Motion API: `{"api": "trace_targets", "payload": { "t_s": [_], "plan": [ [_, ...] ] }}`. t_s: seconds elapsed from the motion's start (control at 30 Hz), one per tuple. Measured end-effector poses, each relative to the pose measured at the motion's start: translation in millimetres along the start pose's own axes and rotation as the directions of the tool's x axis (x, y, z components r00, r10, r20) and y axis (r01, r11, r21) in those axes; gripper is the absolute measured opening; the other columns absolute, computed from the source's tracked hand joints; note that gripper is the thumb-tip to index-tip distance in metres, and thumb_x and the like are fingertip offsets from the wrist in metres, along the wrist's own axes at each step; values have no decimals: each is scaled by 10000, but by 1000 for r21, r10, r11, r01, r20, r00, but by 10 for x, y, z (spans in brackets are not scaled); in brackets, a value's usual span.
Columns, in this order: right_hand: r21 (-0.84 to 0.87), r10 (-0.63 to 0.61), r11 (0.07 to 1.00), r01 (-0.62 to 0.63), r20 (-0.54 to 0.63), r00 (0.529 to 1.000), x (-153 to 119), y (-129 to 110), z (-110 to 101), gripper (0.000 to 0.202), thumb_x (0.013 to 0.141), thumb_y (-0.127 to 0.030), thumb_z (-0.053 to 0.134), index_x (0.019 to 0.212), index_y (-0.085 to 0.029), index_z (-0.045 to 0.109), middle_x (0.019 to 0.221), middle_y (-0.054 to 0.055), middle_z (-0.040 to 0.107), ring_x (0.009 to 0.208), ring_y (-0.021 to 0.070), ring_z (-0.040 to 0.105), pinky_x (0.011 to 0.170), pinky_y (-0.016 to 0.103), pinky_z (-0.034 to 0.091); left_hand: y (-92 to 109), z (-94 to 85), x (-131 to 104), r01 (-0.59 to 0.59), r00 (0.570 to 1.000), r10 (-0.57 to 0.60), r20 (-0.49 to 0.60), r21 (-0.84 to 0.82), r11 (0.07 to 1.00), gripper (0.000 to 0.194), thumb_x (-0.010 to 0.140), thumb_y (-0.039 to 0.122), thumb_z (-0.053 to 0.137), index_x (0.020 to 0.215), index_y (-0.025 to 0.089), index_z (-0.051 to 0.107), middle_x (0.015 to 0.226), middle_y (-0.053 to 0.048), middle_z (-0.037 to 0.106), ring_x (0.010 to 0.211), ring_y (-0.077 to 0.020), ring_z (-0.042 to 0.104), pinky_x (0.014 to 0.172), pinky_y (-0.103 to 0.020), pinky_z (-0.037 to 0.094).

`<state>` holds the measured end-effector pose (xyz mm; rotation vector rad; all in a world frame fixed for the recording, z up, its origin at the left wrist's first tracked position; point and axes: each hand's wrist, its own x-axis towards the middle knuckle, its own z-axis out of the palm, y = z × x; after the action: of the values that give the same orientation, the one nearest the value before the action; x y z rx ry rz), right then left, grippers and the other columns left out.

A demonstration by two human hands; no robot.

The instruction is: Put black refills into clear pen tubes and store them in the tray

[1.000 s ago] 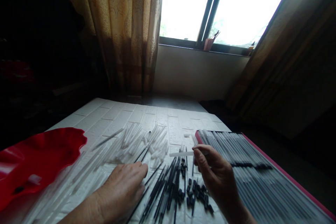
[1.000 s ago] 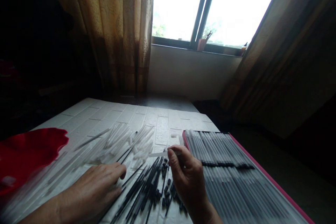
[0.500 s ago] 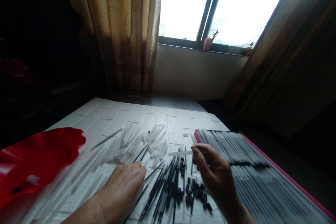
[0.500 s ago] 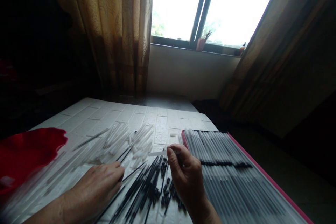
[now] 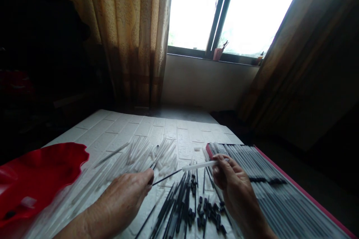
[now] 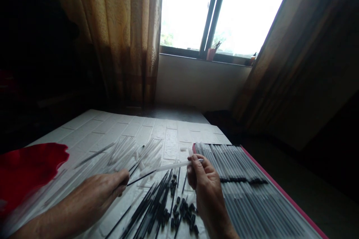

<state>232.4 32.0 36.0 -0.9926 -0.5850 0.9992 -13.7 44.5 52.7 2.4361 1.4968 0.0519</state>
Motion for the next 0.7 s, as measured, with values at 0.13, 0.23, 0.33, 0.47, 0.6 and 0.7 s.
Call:
{"api": "trace_targets", "payload": {
  "t_s": [0.13,0.23,0.33,0.47,0.6,0.7],
  "plan": [
    [1,4,1000,-4,-2,1000,1,11,-13,412,519,-430,854,724,-151,629,516,-56,518,420,40,428,346,102,334,-7,3,-26,-15,1000,14,-25,-33,999,147,896,223,376,871,246,520,813,-26,688,783,-221,669,646,-292,418],
    [8,-37,999,37,-10,999,15,24,-31,398,543,-427,846,737,-153,631,522,-58,517,419,38,421,347,103,343,-21,5,-30,-10,1000,9,-27,-29,1000,137,894,224,379,863,246,511,793,-23,685,762,-217,668,634,-289,411],
    [5,-34,999,34,-6,999,21,37,-40,403,542,-426,848,746,-152,632,537,-56,526,433,36,435,359,97,360,-21,-3,-22,-8,1000,7,-25,-17,1000,135,890,216,376,851,244,502,787,-23,683,745,-212,663,621,-287,406],
    [15,-22,1000,22,-5,1000,23,39,-57,393,550,-412,847,747,-152,628,545,-57,525,440,34,447,373,89,375,11,-43,-17,-7,1000,7,-19,-12,1000,142,891,213,367,849,240,501,798,-24,683,747,-209,663,618,-283,408],
    [42,-69,997,71,-53,996,43,22,-85,373,561,-390,847,752,-163,621,560,-60,540,446,29,459,389,81,386,42,-96,-33,23,1000,-24,5,12,1000,148,884,206,368,854,231,511,803,-36,686,763,-225,665,634,-298,413],
    [0,-61,998,61,-43,997,41,24,-66,400,538,-419,852,736,-158,620,533,-67,526,425,26,438,369,83,356,42,-94,-46,28,999,-28,16,7,1000,156,882,204,360,844,227,510,791,-41,683,754,-234,664,625,-304,413]
  ]
}}
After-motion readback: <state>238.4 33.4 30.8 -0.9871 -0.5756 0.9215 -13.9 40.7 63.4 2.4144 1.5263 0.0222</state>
